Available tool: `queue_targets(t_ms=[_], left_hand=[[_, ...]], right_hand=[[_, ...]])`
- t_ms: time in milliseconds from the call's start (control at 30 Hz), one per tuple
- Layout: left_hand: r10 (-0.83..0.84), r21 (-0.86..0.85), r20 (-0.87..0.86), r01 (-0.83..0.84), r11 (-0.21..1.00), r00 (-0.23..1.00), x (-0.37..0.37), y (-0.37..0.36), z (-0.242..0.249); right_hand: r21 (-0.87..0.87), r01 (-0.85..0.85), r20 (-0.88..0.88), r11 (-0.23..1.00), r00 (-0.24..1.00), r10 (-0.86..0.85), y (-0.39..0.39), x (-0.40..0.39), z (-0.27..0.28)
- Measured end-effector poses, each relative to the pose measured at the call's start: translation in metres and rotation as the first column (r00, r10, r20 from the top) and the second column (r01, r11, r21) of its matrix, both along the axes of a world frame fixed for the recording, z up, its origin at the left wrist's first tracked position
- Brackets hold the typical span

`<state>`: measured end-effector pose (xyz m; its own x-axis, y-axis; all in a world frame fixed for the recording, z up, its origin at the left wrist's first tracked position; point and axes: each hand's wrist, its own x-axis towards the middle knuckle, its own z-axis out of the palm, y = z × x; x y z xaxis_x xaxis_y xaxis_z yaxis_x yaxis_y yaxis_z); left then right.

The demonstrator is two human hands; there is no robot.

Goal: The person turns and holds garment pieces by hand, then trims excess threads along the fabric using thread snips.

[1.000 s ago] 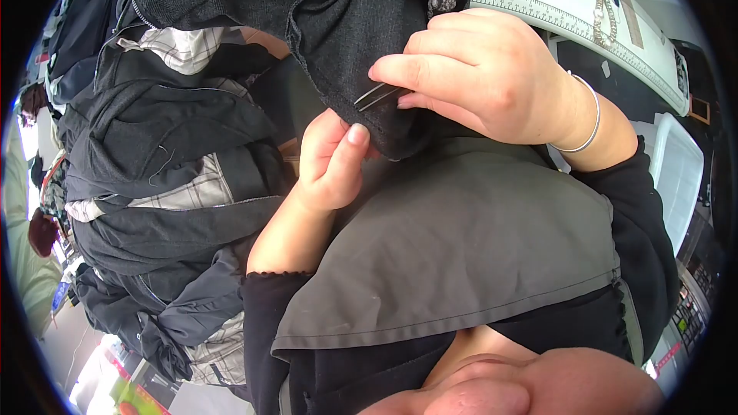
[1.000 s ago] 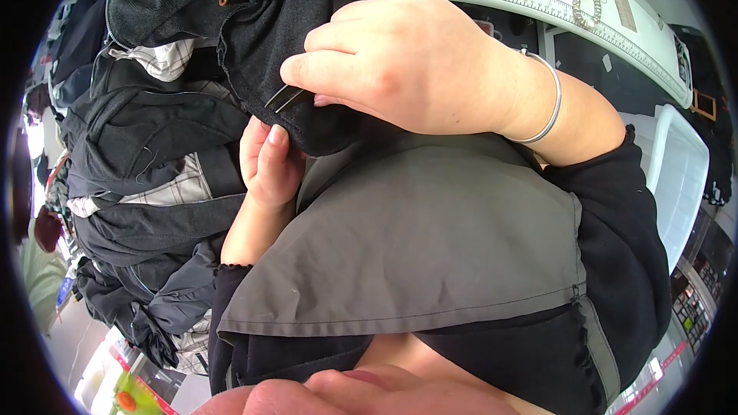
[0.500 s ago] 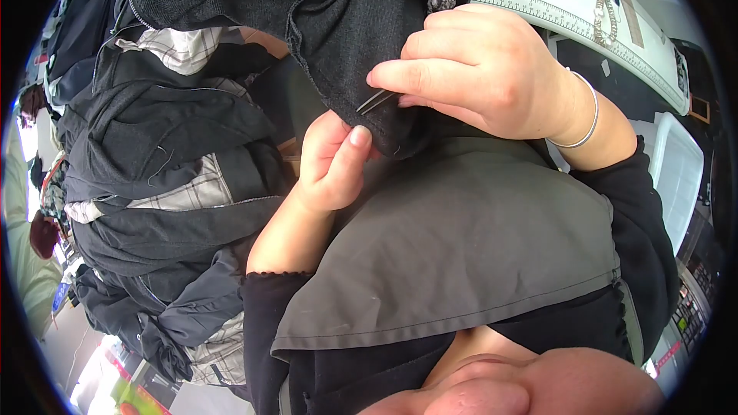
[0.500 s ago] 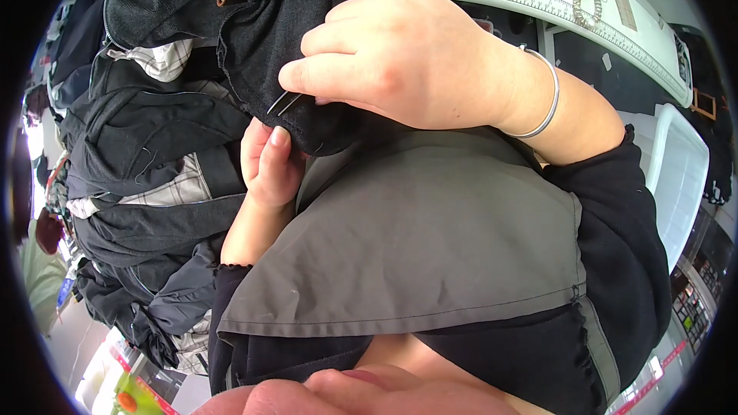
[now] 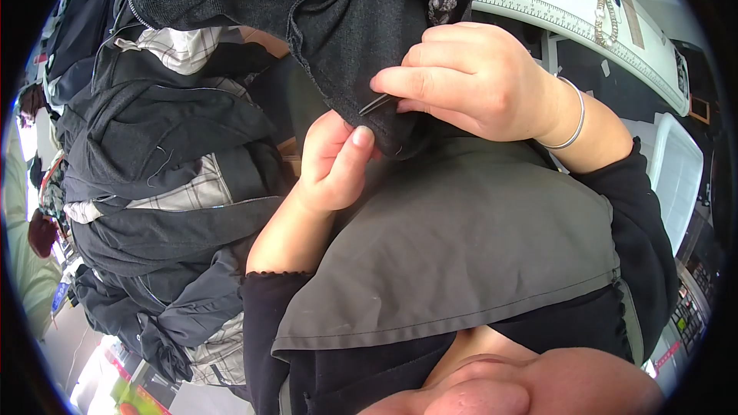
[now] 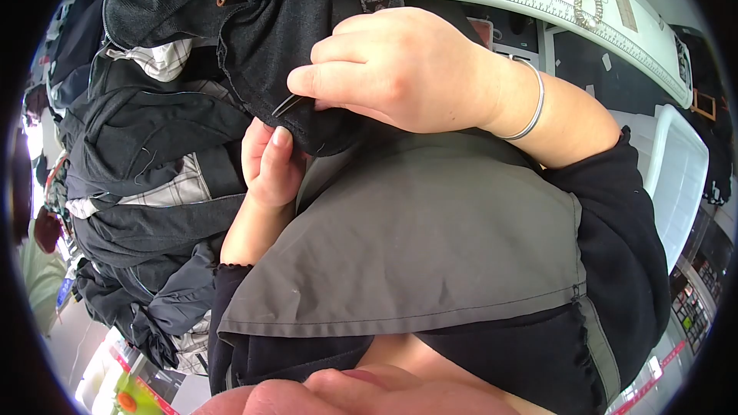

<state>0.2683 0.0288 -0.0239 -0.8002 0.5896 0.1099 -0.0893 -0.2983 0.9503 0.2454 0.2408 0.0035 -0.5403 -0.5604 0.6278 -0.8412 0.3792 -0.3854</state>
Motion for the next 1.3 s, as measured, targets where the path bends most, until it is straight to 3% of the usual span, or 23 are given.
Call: queue_targets(t_ms=[167, 233, 267, 367, 400, 433, 467, 567, 700, 833, 933, 1000, 1133, 1200, 1300], left_hand=[[0.007, 0.002, -0.031, -0.007, 1.0, 0.999, -0.001, 0.0, -0.006], [-0.017, -0.028, -0.017, 0.017, 0.999, 1.0, -0.002, -0.001, -0.002], [-0.017, -0.028, -0.017, 0.017, 0.999, 1.0, -0.001, 0.003, 0.002], [0.072, -0.055, 0.014, -0.072, 0.996, 0.997, -0.001, 0.008, 0.007], [0.043, -0.268, -0.145, -0.081, 0.96, 0.989, -0.004, 0.003, -0.001], [-0.02, -0.465, -0.29, -0.122, 0.877, 0.957, -0.005, 0.001, -0.005], [0.043, -0.465, -0.358, -0.218, 0.858, 0.933, -0.003, 0.006, -0.008], [-0.005, -0.472, -0.475, -0.25, 0.845, 0.88, -0.01, 0.006, 0.001], [-0.017, -0.541, -0.451, -0.258, 0.8, 0.893, -0.01, 0.006, 0.014], [-0.032, -0.583, -0.372, -0.207, 0.786, 0.928, -0.011, 0.004, 0.017], [-0.038, -0.588, -0.375, -0.207, 0.782, 0.926, -0.011, 0.002, 0.019], [-0.056, -0.611, -0.376, -0.202, 0.765, 0.925, -0.012, 0.002, 0.024], [-0.001, -0.627, -0.412, -0.283, 0.726, 0.911, -0.012, 0.002, 0.02], [-0.004, -0.666, -0.484, -0.365, 0.65, 0.875, -0.01, 0.003, 0.022], [0.007, -0.585, -0.447, -0.299, 0.754, 0.894, -0.012, 0.002, 0.015]], right_hand=[[-0.007, -0.011, 0.005, 1.0, 1.0, 0.011, -0.002, 0.002, -0.003], [-0.318, 0.022, 0.374, 0.948, 0.922, 0.104, -0.004, 0.006, -0.001], [-0.411, 0.066, 0.46, 0.909, 0.876, 0.144, -0.005, 0.009, -0.001], [-0.371, 0.002, 0.565, 0.928, 0.794, 0.224, -0.004, 0.006, -0.001], [-0.322, 0.024, 0.647, 0.947, 0.735, 0.201, -0.005, 0.007, -0.003], [-0.345, 0.02, 0.624, 0.939, 0.752, 0.213, -0.008, 0.005, -0.011], [-0.317, -0.002, 0.655, 0.948, 0.723, 0.22, -0.01, 0.003, -0.014], [-0.244, -0.044, 0.715, 0.969, 0.667, 0.21, -0.013, 0.0, -0.008], [-0.142, -0.104, 0.728, 0.984, 0.663, 0.175, -0.014, -0.006, -0.007], [-0.151, -0.158, 0.758, 0.976, 0.615, 0.217, -0.01, -0.012, -0.014], [-0.259, -0.178, 0.796, 0.949, 0.518, 0.314, -0.009, -0.012, -0.019], [-0.491, -0.096, 0.814, 0.866, 0.305, 0.495, -0.01, -0.01, -0.022], [-0.573, -0.057, 0.781, 0.818, 0.263, 0.566, -0.014, -0.007, -0.024], [-0.519, -0.087, 0.794, 0.851, 0.32, 0.517, -0.014, -0.006, -0.025], [-0.595, 0.03, 0.78, 0.803, 0.261, 0.568, -0.016, -0.004, -0.025]])
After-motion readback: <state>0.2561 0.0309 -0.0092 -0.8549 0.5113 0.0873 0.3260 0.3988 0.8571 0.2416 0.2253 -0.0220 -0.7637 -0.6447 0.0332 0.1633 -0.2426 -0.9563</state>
